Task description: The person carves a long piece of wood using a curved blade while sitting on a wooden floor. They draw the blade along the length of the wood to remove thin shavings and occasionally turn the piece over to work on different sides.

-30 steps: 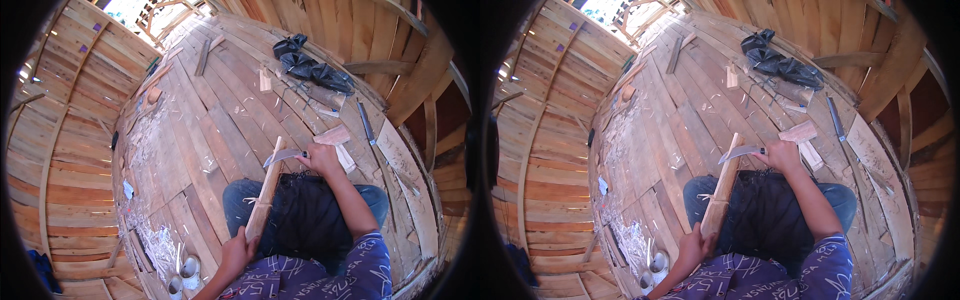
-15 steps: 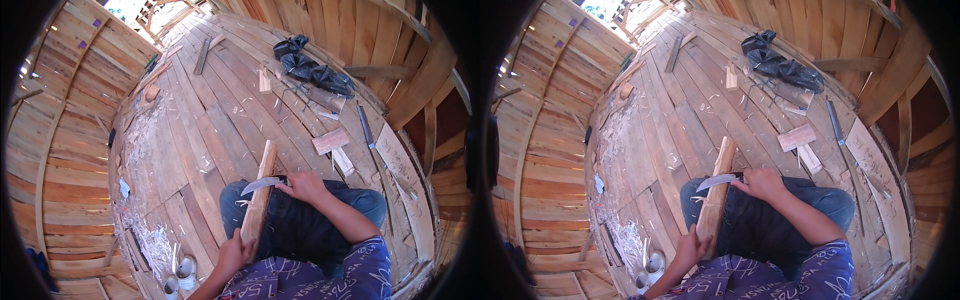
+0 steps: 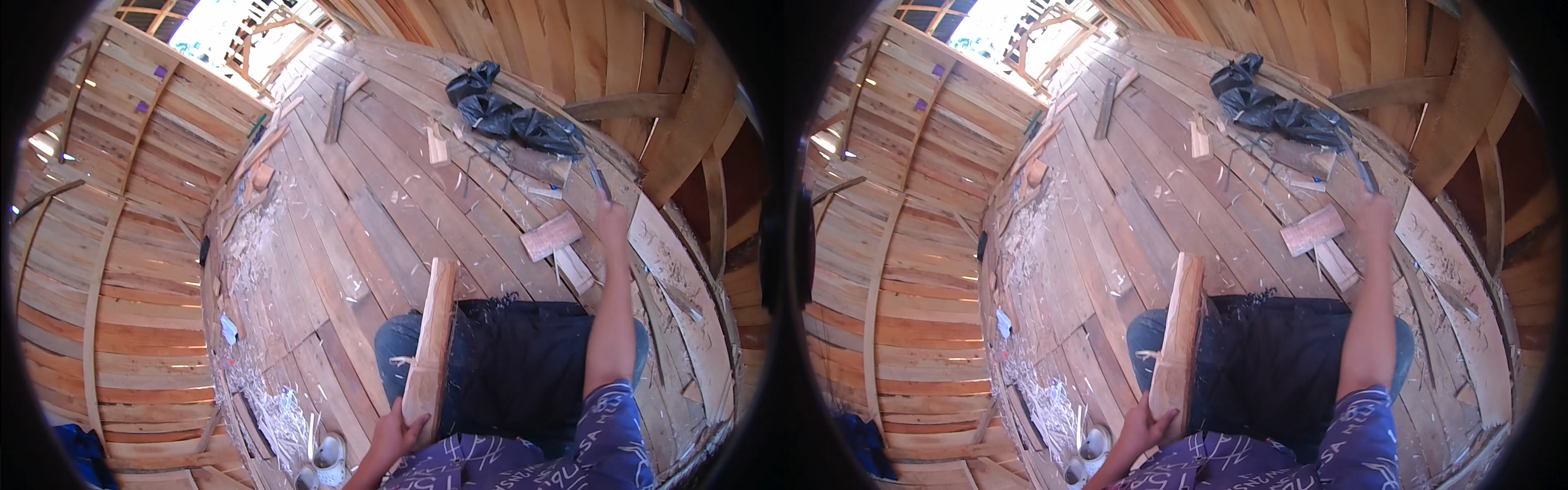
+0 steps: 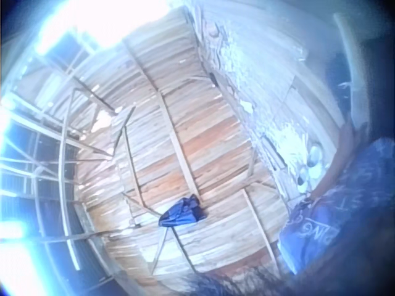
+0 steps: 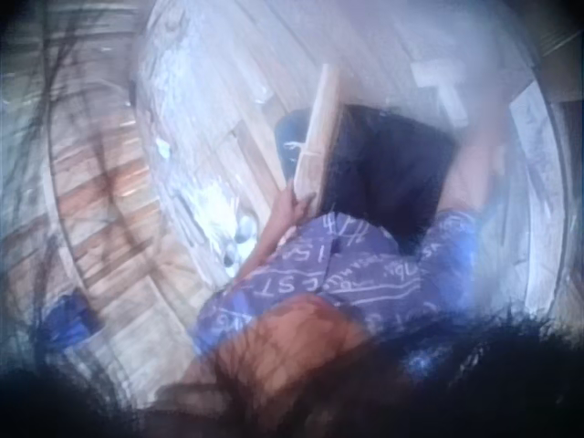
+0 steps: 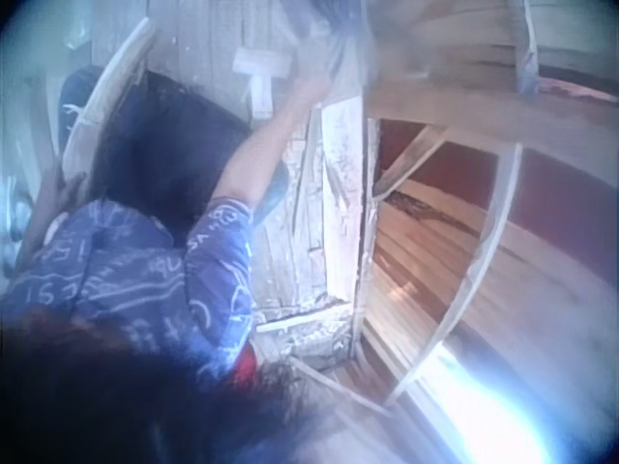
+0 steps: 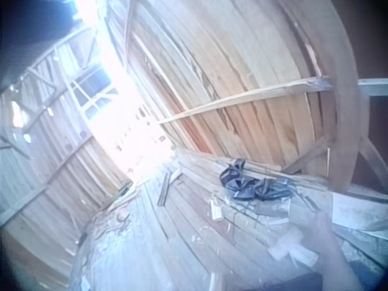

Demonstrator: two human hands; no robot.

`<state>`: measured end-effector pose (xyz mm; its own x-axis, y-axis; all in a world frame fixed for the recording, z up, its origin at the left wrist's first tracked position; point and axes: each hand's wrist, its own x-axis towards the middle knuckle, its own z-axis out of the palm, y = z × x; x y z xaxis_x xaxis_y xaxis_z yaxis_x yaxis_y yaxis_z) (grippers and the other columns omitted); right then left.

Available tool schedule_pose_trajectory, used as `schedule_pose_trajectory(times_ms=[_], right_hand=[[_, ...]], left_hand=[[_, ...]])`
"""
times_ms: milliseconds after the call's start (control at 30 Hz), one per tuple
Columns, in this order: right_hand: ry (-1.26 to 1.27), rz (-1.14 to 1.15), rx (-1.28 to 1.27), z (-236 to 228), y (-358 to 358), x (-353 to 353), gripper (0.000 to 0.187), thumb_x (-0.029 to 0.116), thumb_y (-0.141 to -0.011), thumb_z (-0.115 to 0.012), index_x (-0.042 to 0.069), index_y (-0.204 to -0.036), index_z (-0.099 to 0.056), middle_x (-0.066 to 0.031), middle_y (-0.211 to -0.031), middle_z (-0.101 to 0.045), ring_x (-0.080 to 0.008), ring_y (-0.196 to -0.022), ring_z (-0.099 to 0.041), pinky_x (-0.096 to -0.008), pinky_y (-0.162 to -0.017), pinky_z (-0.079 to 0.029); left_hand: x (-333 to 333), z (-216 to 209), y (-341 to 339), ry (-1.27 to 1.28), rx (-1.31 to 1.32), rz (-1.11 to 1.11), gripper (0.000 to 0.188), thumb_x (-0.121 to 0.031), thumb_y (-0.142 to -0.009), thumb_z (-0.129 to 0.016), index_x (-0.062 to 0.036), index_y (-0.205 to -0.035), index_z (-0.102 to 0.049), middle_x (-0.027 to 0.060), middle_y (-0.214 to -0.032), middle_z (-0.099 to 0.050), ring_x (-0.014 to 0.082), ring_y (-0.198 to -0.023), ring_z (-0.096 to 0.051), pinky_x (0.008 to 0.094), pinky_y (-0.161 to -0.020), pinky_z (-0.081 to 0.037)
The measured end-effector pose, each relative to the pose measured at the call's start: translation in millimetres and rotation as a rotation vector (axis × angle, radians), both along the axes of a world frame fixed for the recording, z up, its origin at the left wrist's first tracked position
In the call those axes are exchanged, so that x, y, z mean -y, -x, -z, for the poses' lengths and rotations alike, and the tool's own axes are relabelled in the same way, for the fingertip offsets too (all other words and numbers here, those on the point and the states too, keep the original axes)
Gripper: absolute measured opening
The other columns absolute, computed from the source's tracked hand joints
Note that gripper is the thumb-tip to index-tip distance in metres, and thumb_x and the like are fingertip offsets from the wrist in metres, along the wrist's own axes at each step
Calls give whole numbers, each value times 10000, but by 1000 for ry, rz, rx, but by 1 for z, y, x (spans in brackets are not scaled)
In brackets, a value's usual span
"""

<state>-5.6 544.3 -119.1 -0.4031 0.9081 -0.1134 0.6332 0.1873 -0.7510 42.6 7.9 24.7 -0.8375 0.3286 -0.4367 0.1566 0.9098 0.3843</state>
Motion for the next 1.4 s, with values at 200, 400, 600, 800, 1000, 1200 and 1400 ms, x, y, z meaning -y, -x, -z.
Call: schedule_pose_trajectory(times_ms=[200, 400, 600, 800, 1000, 1200, 1400], right_hand=[[-77, -559, -181, -61, 55, 157, 531, 527, -912, -581, 11, -909, -708, -244, -769, -662, -404, -761, -661, -493, -690, -507], [-262, -1097, 43, -85, 31, 243, 662, 637, -922, -465, 46, -747, -708, -189, -644, -649, -350, -629, -672, -456, -608, -529], [-337, -1135, 172, -79, -5, 246, 696, 666, -904, -471, 58, -644, -686, -138, -578, -641, -323, -580, -677, -429, -544, -523], [-462, -1068, 183, -48, -1, 236, 725, 721, -868, -472, 68, -655, -704, -143, -568, -638, -309, -548, -672, -406, -502, -513], [-481, -951, 313, -40, 44, 198, 730, 731, -850, -480, 46, -745, -710, -181, -680, -674, -365, -640, -678, -464, -599, -533], [-192, -189, 393, -10, 22, 50, 603, 544, -899, -536, -31, -890, -717, -267, -903, -694, -420, -898, -681, -508, -792, -529], [-140, -242, 307, -46, -27, 64, 687, 643, -895, -531, -18, -877, -719, -276, -802, -671, -446, -819, -674, -503, -729, -522]], left_hand=[[14, 59, 8, -651, 246, -161, 541, -288, -861, -761, 28, -1234, -528, 131, -880, -706, 134, -660, -662, 295, -540, -499], [25, 61, 10, -451, 221, -125, 569, -291, -861, -757, 41, -1257, -519, 104, -776, -682, 91, -539, -586, 248, -487, -450], [25, 64, 5, -478, 188, -141, 566, -312, -847, -771, 34, -1227, -534, 98, -677, -668, 104, -482, -587, 266, -443, -437], [11, 52, 7, -393, 222, -112, 528, -324, -851, -765, 27, -1175, -540, 115, -586, -625, 152, -450, -602, 290, -437, -440], [1, 33, 15, -250, 237, -80, 550, -308, -848, -774, 31, -1208, -533, 106, -675, -650, 105, -478, -557, 272, -438, -412], [27, 52, -20, -372, 211, -131, 508, -312, -854, -762, 6, -1189, -549, 140, -690, -661, 165, -535, -628, 299, -482, -462], [26, 79, -6, -499, 259, -144, 437, -295, -837, -781, -2, -1092, -582, 148, -700, -676, 179, -541, -650, 315, -495, -492]])
